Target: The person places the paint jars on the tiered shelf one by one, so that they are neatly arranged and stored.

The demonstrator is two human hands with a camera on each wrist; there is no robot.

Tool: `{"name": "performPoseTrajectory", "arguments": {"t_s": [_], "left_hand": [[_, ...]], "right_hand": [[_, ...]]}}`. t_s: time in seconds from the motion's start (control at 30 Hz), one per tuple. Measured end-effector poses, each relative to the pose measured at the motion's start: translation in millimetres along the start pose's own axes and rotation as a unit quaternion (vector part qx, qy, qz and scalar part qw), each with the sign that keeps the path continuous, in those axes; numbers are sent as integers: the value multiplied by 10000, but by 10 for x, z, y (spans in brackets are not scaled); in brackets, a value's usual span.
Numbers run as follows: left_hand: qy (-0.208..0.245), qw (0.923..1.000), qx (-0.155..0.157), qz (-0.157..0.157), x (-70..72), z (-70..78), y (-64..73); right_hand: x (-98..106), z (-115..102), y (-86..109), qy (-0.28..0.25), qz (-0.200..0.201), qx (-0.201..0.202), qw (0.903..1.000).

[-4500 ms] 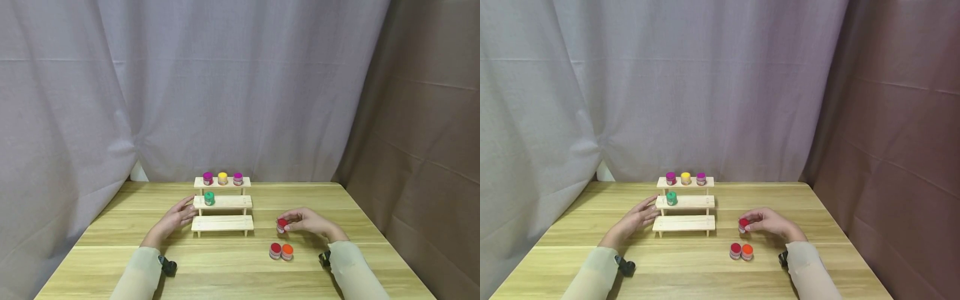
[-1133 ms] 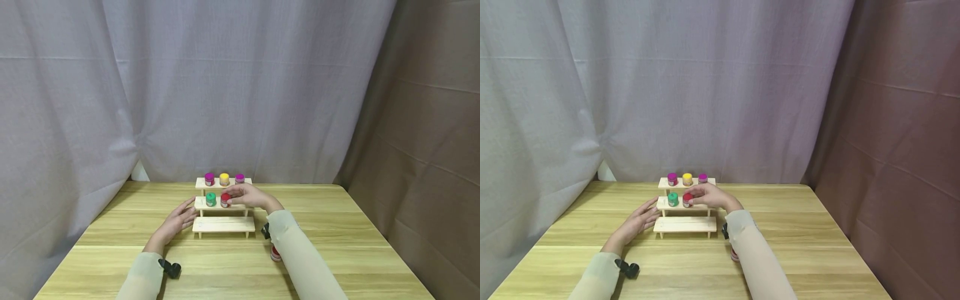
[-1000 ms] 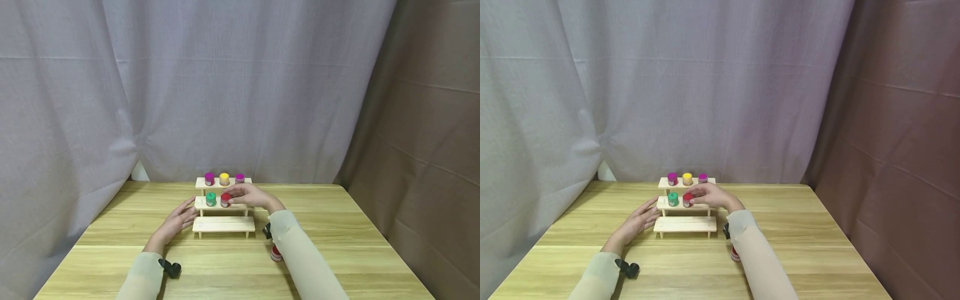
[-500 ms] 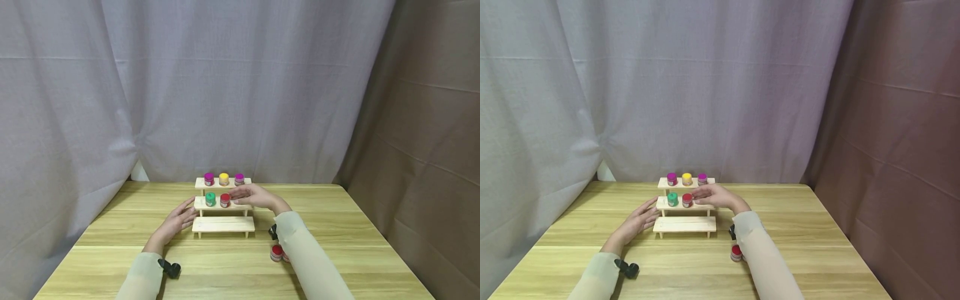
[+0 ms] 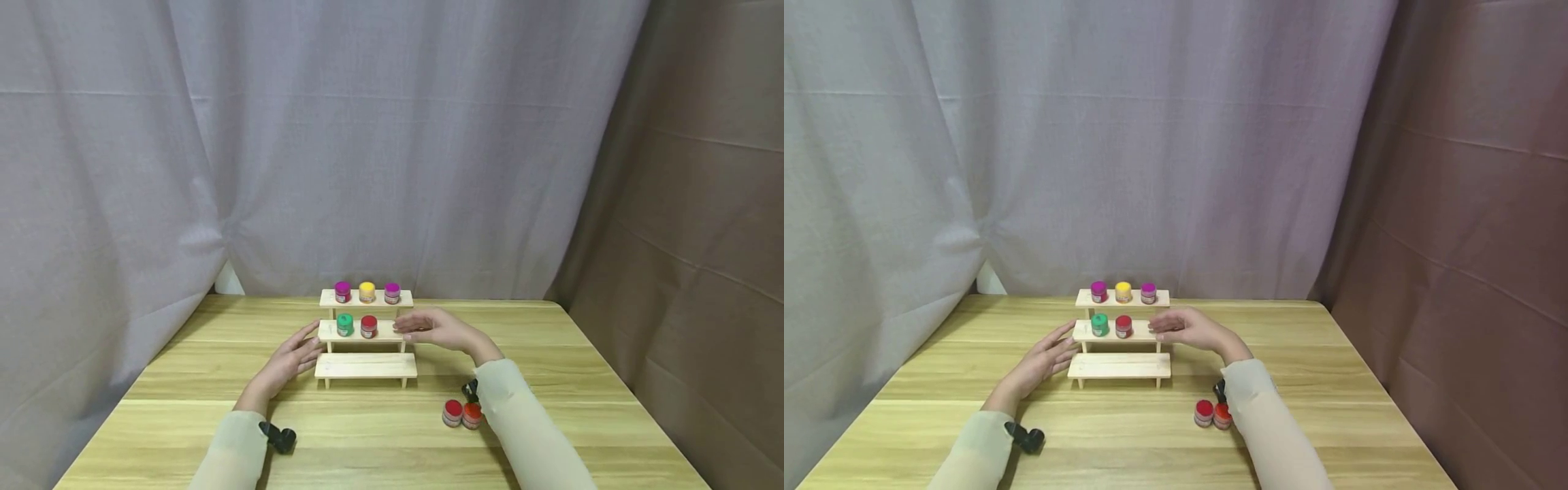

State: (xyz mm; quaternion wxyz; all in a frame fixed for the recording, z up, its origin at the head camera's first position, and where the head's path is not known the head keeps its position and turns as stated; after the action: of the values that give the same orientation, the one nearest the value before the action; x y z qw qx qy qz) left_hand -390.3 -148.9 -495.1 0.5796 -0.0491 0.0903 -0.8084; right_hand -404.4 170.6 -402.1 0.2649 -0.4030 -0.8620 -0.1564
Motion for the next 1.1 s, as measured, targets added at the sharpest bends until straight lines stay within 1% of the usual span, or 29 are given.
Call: {"name": "performPoseTrajectory", "arguments": {"t_s": [0.2,0.3,0.4,0.53,0.6,0.67,0.8,0.87,0.97,1.1], "left_hand": [[-19,10000,-43,83,-3,1,15],[-41,10000,-34,70,-4,-1,20],[25,10000,20,53,-9,2,21],[40,10000,-26,-28,-11,12,23],[19,10000,-53,-35,-5,15,21],[10,10000,-70,-27,3,16,17],[36,10000,-16,-41,8,6,19],[60,9999,-6,-84,6,0,22],[86,9999,-7,-98,2,-1,23],[77,9999,-16,-98,-4,17,27]], "right_hand": [[70,161,356,-195,196,-4,9996],[89,261,534,-159,255,-7,9995],[78,361,702,-60,224,-67,9997],[24,481,880,52,63,-251,9997],[-14,544,940,-10,-53,-358,9993],[-61,601,982,-211,-227,-421,9986],[-166,683,1036,-695,-715,-498,9938],[-206,700,1051,-858,-915,-516,9908],[-240,705,1059,-932,-1096,-494,9884],[-269,693,1055,-888,-1238,-514,9870]]}}
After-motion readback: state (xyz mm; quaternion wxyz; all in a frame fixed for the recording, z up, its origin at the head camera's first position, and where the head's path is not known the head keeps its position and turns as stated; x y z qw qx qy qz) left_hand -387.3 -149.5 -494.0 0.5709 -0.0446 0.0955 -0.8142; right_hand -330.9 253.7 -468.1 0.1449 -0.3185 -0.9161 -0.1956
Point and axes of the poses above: each hand's wrist, its own y-axis away from the middle knuckle, its own x-axis out of the back of the hand, z = x × y, the point moved 5 cm from there along -y, towards the middle knuckle, and after that the axes turned 11 degrees about -x, right-handed, at the moved point
